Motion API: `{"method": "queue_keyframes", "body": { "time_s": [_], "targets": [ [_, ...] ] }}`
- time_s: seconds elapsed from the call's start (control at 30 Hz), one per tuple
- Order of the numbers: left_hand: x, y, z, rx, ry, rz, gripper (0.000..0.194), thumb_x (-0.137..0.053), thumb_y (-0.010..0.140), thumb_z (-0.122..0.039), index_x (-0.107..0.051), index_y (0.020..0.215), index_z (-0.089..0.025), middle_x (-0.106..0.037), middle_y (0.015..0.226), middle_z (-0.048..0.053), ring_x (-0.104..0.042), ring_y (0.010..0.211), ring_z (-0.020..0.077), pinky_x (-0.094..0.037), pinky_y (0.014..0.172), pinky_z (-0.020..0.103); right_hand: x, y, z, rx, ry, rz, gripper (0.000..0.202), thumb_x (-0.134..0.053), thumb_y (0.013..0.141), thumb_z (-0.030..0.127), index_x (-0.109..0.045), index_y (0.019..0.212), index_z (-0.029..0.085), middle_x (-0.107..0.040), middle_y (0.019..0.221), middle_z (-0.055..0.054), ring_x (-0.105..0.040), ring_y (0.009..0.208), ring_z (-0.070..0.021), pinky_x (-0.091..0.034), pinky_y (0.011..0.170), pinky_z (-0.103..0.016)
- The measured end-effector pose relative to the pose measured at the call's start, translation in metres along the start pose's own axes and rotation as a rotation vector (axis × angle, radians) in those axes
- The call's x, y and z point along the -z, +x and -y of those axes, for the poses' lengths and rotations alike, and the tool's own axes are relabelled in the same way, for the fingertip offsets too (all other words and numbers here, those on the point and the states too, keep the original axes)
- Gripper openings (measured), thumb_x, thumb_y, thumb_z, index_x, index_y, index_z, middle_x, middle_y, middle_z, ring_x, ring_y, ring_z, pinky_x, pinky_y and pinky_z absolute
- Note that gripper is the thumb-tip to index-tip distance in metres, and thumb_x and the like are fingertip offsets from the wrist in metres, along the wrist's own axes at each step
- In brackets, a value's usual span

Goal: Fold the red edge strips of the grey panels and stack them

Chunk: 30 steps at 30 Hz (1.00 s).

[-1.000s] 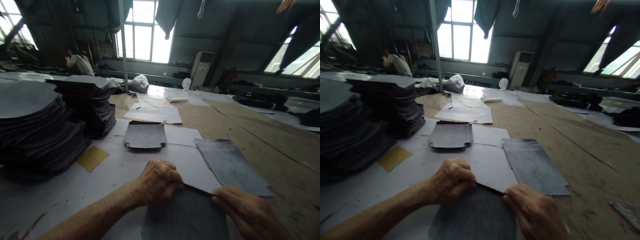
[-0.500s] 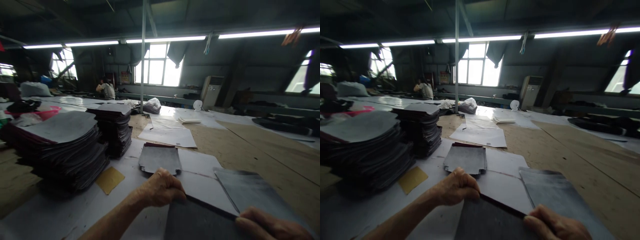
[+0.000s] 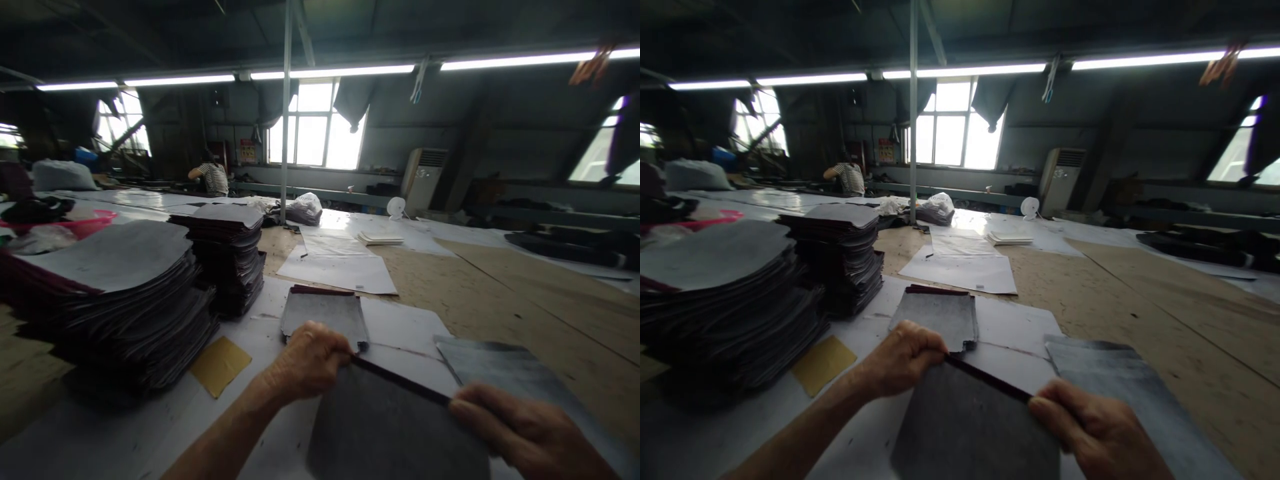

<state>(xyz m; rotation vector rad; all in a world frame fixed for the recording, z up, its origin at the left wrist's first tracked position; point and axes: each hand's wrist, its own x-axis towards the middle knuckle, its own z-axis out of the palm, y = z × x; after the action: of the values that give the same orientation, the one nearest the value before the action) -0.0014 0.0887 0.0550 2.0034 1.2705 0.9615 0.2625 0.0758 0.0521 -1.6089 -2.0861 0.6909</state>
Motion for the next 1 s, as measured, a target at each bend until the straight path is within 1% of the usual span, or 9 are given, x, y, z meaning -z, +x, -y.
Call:
{"method": "queue_keyframes", "body": {
  "time_s": [0.13,0.23,0.4,0.5,0.63,0.73,0.83,0.9,1.0],
  "targets": [
    [0.026,0.005,0.014,0.067,-0.100,-0.159,0.026,-0.047,0.076,-0.031,-0.068,0.079,-0.016,-0.055,0.055,-0.001,-0.044,0.049,0.0104,-0.030,0.047,0.020,0.000,0.029,0.039,0.043,0.111,-0.073,0.032,-0.047,0.074,0.048,-0.058,0.060,0.020,-0.047,0.052,0.002,-0.043,0.050,-0.0111,-0.034,0.049,-0.022],
    [0.039,0.007,0.026,0.096,-0.097,-0.332,0.025,-0.049,0.075,-0.034,-0.066,0.076,-0.016,-0.057,0.059,-0.001,-0.047,0.055,0.0115,-0.031,0.051,0.020,-0.004,0.055,0.057,0.117,0.201,-0.048,0.030,-0.050,0.073,0.044,-0.055,0.059,0.019,-0.044,0.051,0.003,-0.040,0.051,-0.0093,-0.032,0.050,-0.022],
    [0.047,0.011,0.044,0.152,-0.077,-0.579,0.017,-0.056,0.070,-0.031,-0.065,0.068,-0.016,-0.060,0.063,0.001,-0.052,0.065,0.0141,-0.034,0.061,0.022,-0.013,0.097,0.073,0.164,0.248,0.076,0.026,-0.053,0.071,0.040,-0.055,0.061,0.017,-0.040,0.047,0.006,-0.035,0.046,-0.0072,-0.028,0.046,-0.021],
    [0.051,0.015,0.056,0.205,-0.170,-0.661,0.030,-0.053,0.072,-0.042,-0.064,0.078,-0.015,-0.061,0.066,0.002,-0.054,0.064,0.0143,-0.037,0.058,0.022,-0.018,0.121,0.078,0.163,0.228,0.073,0.025,-0.051,0.075,0.039,-0.054,0.063,0.017,-0.039,0.048,0.006,-0.034,0.046,-0.0063,-0.027,0.045,-0.021],
    [0.051,0.022,0.075,0.284,-0.266,-0.694,0.050,-0.046,0.074,-0.055,-0.056,0.098,-0.012,-0.061,0.070,0.004,-0.055,0.055,0.0132,-0.041,0.050,0.023,-0.027,0.156,0.075,0.155,0.112,0.073,0.024,-0.051,0.081,0.036,-0.056,0.071,0.015,-0.043,0.053,0.006,-0.041,0.050,-0.0063,-0.035,0.050,-0.020],
    [0.043,0.025,0.085,0.360,-0.208,-0.667,0.046,-0.058,0.069,-0.039,-0.052,0.104,-0.010,-0.063,0.075,0.006,-0.058,0.059,0.0142,-0.045,0.054,0.024,-0.034,0.179,0.070,0.119,-0.047,0.056,0.024,-0.052,0.084,0.036,-0.058,0.079,0.013,-0.054,0.069,0.002,-0.051,0.061,-0.0094,-0.044,0.058,-0.024],
    [0.033,0.024,0.085,0.387,-0.034,-0.619,0.044,-0.059,0.065,-0.018,-0.052,0.108,-0.010,-0.063,0.085,0.008,-0.060,0.071,0.0161,-0.048,0.065,0.027,-0.039,0.192,0.066,0.105,-0.194,0.028,0.023,-0.051,0.085,0.036,-0.058,0.090,0.014,-0.059,0.090,-0.002,-0.056,0.078,-0.0136,-0.048,0.069,-0.031],
    [0.027,0.022,0.078,0.354,0.120,-0.596,0.044,-0.055,0.068,-0.013,-0.052,0.111,-0.011,-0.060,0.097,0.011,-0.058,0.085,0.0192,-0.046,0.077,0.032,-0.040,0.196,0.065,0.112,-0.262,0.015,0.023,-0.050,0.086,0.035,-0.058,0.095,0.015,-0.058,0.097,-0.004,-0.056,0.084,-0.0149,-0.048,0.074,-0.033],
    [0.018,0.018,0.064,0.262,0.350,-0.545,0.040,-0.053,0.072,-0.013,-0.053,0.112,-0.012,-0.051,0.118,0.014,-0.046,0.110,0.0264,-0.034,0.095,0.043,-0.042,0.200,0.063,0.121,-0.322,0.004,0.023,-0.050,0.086,0.034,-0.058,0.097,0.016,-0.058,0.100,-0.004,-0.056,0.087,-0.0157,-0.047,0.076,-0.035]
  ]
}}
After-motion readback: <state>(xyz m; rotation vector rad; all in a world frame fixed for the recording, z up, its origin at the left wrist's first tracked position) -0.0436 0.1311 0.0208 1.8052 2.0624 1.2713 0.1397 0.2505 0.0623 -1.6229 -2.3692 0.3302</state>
